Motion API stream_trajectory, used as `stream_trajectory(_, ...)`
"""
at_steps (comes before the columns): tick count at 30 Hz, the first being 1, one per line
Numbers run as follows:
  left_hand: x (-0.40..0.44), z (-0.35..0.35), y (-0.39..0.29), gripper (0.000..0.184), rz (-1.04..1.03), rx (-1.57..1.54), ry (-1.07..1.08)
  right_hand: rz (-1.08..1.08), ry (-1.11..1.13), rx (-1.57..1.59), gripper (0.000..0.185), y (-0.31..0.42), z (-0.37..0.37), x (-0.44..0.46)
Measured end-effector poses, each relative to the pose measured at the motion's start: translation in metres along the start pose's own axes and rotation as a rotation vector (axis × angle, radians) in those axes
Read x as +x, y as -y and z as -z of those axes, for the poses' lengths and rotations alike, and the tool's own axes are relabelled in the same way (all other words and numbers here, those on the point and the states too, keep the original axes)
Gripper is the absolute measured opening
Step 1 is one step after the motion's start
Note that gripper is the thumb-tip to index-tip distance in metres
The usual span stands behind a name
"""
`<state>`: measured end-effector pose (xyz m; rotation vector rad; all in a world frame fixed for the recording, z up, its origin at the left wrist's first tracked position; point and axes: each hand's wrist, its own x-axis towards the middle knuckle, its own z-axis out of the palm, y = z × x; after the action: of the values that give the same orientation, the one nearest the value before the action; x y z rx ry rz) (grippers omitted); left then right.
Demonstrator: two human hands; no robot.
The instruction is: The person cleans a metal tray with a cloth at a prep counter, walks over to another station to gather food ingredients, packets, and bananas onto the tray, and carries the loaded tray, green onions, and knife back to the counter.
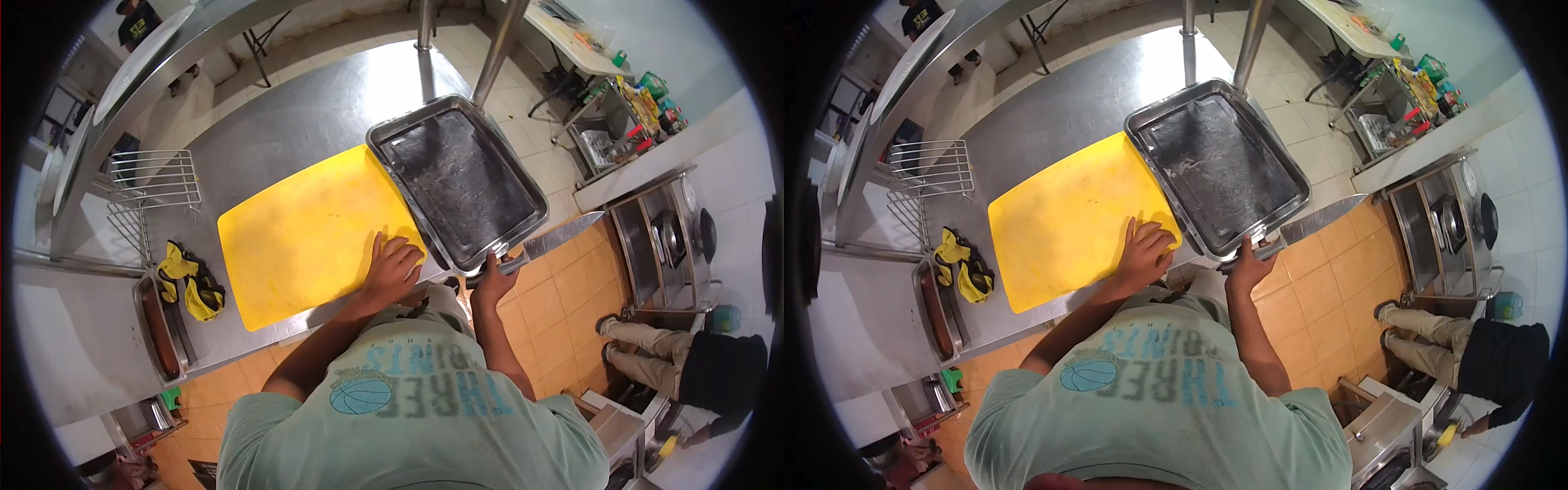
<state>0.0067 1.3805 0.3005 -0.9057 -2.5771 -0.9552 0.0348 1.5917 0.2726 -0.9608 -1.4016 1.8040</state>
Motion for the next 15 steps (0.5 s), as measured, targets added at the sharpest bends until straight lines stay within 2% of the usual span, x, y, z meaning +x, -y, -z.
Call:
stream_trajectory(5, -0.014, 0.049, -0.003, 0.024, 0.190, 0.008, -0.092, -0.035, 0.099, -0.014, 0.035, -0.001, 0.008, -0.007)
stream_trajectory(7, -0.012, 0.074, 0.003, 0.026, 0.236, 0.005, -0.176, 0.005, 0.156, 0.001, 0.043, -0.001, 0.014, -0.005)
stream_trajectory(9, -0.009, 0.111, 0.010, 0.033, 0.230, 0.125, -0.325, 0.116, 0.172, -0.092, 0.050, -0.003, 0.025, -0.002)
stream_trajectory(10, -0.002, 0.146, 0.000, 0.041, 0.200, 0.224, -0.486, 0.195, 0.149, -0.269, 0.052, 0.012, 0.030, -0.008)
stream_trajectory(11, -0.001, 0.179, 0.001, 0.054, 0.233, 0.318, -0.646, 0.206, 0.135, -0.296, 0.052, 0.012, 0.039, -0.005)
stream_trajectory(12, 0.010, 0.229, -0.011, 0.060, 0.082, 0.579, -0.766, 0.259, 0.142, -0.238, 0.052, 0.015, 0.038, -0.005)
stream_trajectory(13, 0.017, 0.261, -0.017, 0.061, 0.060, 0.763, -1.049, 0.311, 0.148, -0.180, 0.052, 0.019, 0.035, -0.004)
stream_trajectory(15, 0.030, 0.344, 0.017, 0.044, -0.440, 1.170, -1.286, 0.441, 0.159, -0.394, 0.049, 0.026, 0.043, 0.005)
